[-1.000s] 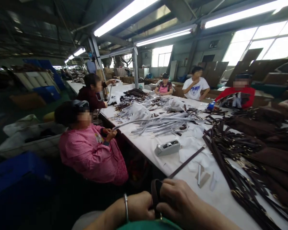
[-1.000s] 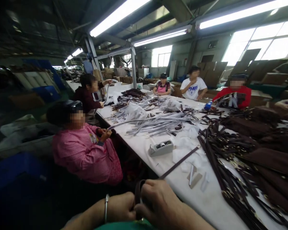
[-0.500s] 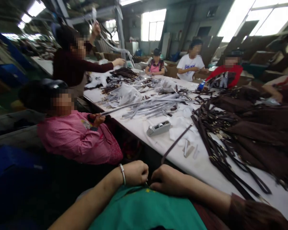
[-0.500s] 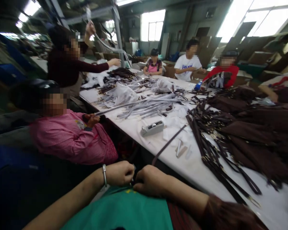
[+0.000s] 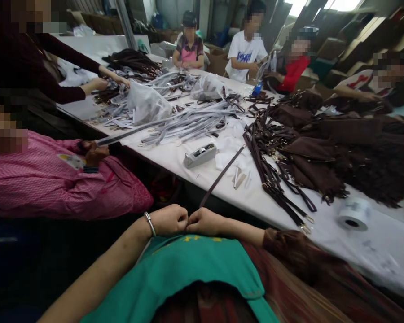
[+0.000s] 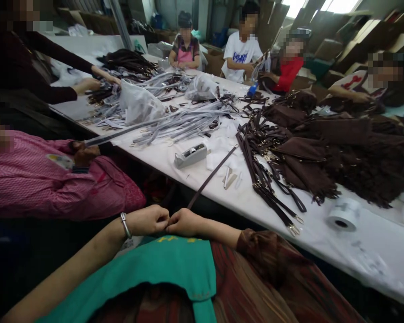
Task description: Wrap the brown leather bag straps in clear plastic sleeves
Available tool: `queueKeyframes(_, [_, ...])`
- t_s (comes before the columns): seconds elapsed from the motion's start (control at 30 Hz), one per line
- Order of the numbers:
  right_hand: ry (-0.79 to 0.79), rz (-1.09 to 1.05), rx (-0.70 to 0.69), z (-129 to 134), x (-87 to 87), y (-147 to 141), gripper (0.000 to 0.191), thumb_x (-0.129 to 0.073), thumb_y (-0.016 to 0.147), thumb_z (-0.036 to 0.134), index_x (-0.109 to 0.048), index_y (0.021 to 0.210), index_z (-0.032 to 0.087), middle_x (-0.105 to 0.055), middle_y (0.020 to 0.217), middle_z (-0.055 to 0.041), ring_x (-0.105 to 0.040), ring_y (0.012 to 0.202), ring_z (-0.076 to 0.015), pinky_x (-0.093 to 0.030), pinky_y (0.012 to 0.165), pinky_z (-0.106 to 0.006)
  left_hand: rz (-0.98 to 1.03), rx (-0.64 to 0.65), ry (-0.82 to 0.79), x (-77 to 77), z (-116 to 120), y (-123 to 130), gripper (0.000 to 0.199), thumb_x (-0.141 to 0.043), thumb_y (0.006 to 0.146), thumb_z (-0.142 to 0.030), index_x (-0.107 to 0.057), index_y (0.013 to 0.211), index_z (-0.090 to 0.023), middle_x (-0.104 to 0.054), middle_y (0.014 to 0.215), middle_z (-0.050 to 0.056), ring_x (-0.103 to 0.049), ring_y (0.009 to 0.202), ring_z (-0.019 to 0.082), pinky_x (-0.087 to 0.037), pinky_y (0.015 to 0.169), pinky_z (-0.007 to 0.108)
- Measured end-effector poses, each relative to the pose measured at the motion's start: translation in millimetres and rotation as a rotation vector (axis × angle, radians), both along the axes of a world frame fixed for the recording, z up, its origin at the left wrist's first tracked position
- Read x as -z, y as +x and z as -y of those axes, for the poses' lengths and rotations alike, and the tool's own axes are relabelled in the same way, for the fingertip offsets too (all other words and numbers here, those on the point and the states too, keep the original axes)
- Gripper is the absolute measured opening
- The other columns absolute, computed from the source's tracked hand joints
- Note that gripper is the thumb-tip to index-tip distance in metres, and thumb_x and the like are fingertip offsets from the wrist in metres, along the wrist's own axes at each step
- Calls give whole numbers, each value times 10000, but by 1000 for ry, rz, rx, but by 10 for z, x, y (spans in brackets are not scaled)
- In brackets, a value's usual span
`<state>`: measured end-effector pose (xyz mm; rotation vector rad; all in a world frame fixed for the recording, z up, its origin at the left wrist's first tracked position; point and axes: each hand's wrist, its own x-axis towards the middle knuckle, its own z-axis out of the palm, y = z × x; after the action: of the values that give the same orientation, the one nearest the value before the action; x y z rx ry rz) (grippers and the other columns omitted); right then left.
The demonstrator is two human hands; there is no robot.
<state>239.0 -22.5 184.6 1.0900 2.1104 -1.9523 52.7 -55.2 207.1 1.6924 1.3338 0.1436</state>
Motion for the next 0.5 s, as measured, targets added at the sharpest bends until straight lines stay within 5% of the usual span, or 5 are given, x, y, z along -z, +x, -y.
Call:
queueKeyframes(0.13, [-54,0,232,23,74,-61,167,-677,726,265,-662,641,123,-533,508,37,-418,489,-67,-301,464,-196,-43,-233,135,-56,62,-15,207,-502,809,-254,-671,744,-154,-677,706,27,-584,657,148,-387,599,245])
queueKeyframes(0.27, [-216,-79,471,21,198,-186,296,-649,760,433,-573,675,159,-499,457,47,-423,389,-77,-285,397,-201,50,-548,226,-26,192,1,253,-624,802,-404,-635,755,-156,-663,727,27,-588,681,157,-422,621,253])
queueKeyframes(0.5, [-280,-233,571,-42,71,-290,376,-645,759,527,-555,764,163,-538,489,48,-441,372,-73,-327,384,-194,224,-804,188,105,262,102,269,-611,826,-421,-654,807,-157,-693,762,38,-616,698,162,-478,656,256])
